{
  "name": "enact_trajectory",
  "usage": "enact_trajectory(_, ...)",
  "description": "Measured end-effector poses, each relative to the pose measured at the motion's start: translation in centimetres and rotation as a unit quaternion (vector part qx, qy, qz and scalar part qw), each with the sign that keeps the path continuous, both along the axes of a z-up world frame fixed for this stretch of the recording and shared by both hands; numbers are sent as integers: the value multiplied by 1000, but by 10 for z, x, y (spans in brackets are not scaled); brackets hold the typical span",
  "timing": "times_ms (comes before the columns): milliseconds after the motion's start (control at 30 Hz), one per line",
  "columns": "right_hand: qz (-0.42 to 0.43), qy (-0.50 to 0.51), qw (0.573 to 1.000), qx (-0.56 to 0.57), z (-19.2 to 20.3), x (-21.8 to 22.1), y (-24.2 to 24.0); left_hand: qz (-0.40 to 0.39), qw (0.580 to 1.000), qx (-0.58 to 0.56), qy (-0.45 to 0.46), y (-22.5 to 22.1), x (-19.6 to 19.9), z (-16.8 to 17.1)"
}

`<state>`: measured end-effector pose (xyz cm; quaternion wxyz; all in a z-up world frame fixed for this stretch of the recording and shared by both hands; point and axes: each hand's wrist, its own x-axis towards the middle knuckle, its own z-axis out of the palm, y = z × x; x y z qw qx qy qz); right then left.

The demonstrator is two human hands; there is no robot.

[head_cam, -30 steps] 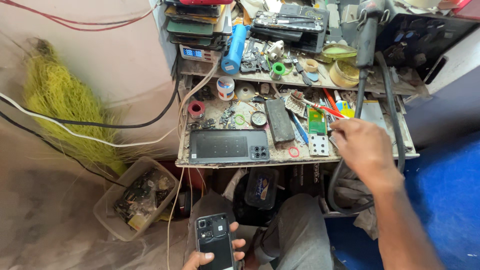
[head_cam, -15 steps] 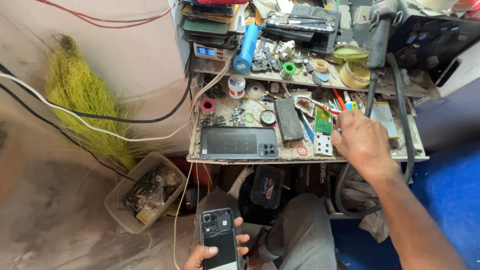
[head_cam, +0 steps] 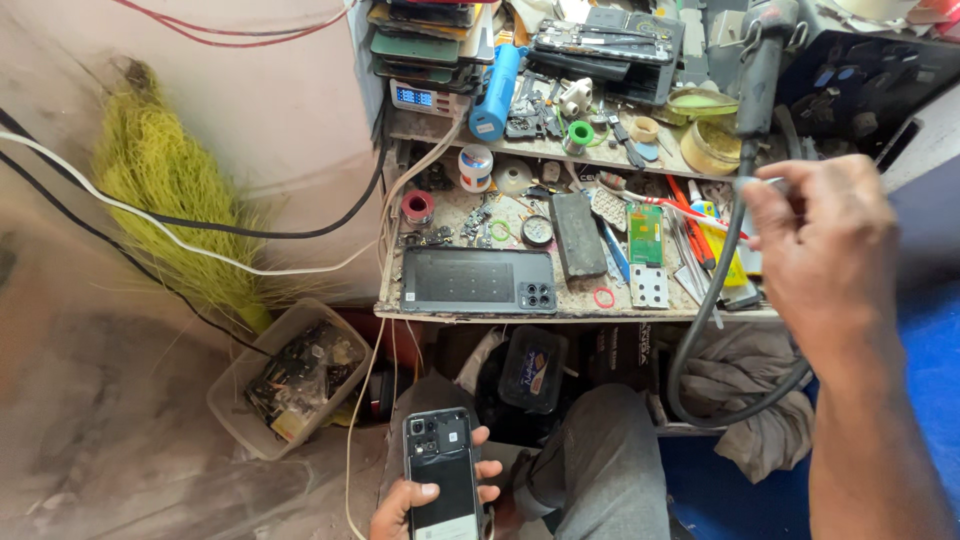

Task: The person connects a charging cable to a smartphone, then handles a disassembled phone chassis, connecting internal ribbon cables. They place the device on the workbench and later connect another phone to a charger, which powers on.

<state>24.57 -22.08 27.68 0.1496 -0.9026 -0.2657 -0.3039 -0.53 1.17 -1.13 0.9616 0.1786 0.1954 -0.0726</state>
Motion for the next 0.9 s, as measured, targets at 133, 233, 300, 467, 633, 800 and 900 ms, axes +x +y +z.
enact_trajectory(133, 8, 86, 984, 158, -3, -24, 1, -5, 1000, 16, 21, -3, 0, 11)
enact_trajectory(233, 43, 153, 966, 203, -26, -44, -5, -39, 999, 1, -5, -2, 0, 27)
enact_trajectory(300, 38, 217, 936, 274, -54, -58, -7, -55, 998, -6, -23, -1, -2, 37)
enact_trajectory(467, 71, 375, 828, 412, -128, -97, -2, -72, 995, -39, -57, -4, 2, 48)
enact_trajectory(633, 86, 479, 794, 365, -156, -130, 22, -58, 995, -16, -84, -10, 4, 46)
enact_trajectory(800, 166, 391, 874, 234, -152, -150, 47, -57, 995, 8, -84, -12, 2, 33)
enact_trajectory(900, 182, 371, 887, 208, -149, -151, 58, -54, 994, 29, -91, -15, -1, 28)
